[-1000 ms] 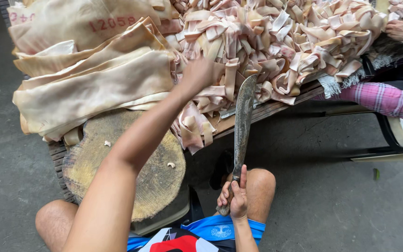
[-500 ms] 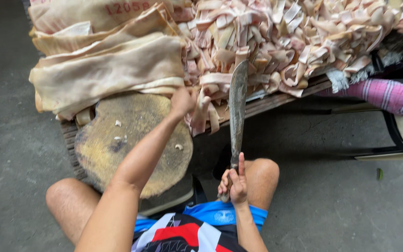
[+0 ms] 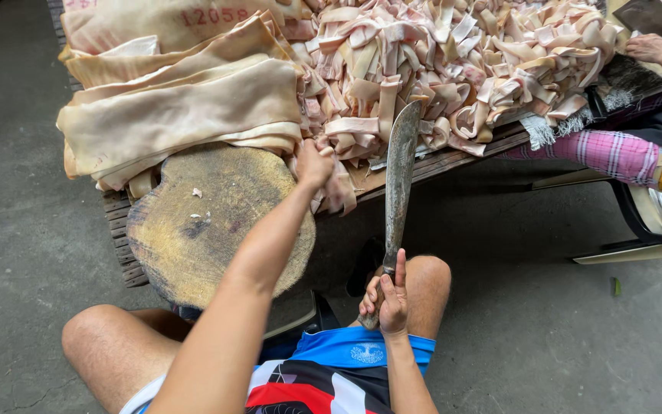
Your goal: The person sits cross-legged and uses a large knife to slice sheets of pale meat into thin strips on a round wooden cutting board. The person repeatedly cuts the meat, gathers the strips, and places them onto a pile on the table.
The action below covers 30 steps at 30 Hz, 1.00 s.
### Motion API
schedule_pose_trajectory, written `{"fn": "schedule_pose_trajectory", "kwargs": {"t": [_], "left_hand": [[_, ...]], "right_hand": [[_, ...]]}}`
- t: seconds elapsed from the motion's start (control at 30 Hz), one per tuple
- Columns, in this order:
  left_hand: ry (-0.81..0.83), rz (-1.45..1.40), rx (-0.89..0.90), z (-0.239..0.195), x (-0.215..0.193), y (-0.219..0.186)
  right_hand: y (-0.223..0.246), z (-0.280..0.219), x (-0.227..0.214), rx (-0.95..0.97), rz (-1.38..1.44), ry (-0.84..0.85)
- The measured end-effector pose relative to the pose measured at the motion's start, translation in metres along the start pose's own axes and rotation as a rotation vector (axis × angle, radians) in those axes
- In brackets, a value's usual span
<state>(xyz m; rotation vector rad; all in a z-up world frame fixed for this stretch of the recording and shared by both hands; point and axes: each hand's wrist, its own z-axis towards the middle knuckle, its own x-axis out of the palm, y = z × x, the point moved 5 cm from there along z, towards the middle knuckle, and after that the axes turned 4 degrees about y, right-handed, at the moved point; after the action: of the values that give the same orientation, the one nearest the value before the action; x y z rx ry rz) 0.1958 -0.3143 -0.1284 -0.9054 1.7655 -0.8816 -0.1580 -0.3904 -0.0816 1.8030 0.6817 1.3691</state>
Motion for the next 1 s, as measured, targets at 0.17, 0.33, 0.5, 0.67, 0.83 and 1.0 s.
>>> {"fn": "schedule_pose_trajectory", "kwargs": {"t": [0.17, 0.33, 0.5, 0.67, 0.83, 1.0], "left_hand": [[0.197, -0.64, -0.028, -0.034, -0.1, -0.031], [0.111, -0.829, -0.105, -0.159, -0.223, -0.019], [-0.137, -0.067, -0.285, -0.223, -0.246, 0.037], [-0.602, 1.022, 0.507, -0.227, -0.187, 0.011], [0.101, 0.653, 0.91, -0.179, -0.014, -0.02], [0.327, 1.105, 0.891, -0.108, 0.079, -0.01]], "right_hand": [[0.002, 0.004, -0.007, 0.022, 0.058, 0.055], [-0.006, 0.008, -0.003, 0.062, 0.076, 0.096], [-0.015, 0.006, 0.001, 0.121, 0.034, 0.141], [-0.017, 0.008, 0.006, 0.126, -0.012, 0.134], [-0.002, 0.004, 0.01, -0.016, -0.046, 0.094], [0.008, 0.007, 0.003, -0.052, -0.046, 0.028]]}}
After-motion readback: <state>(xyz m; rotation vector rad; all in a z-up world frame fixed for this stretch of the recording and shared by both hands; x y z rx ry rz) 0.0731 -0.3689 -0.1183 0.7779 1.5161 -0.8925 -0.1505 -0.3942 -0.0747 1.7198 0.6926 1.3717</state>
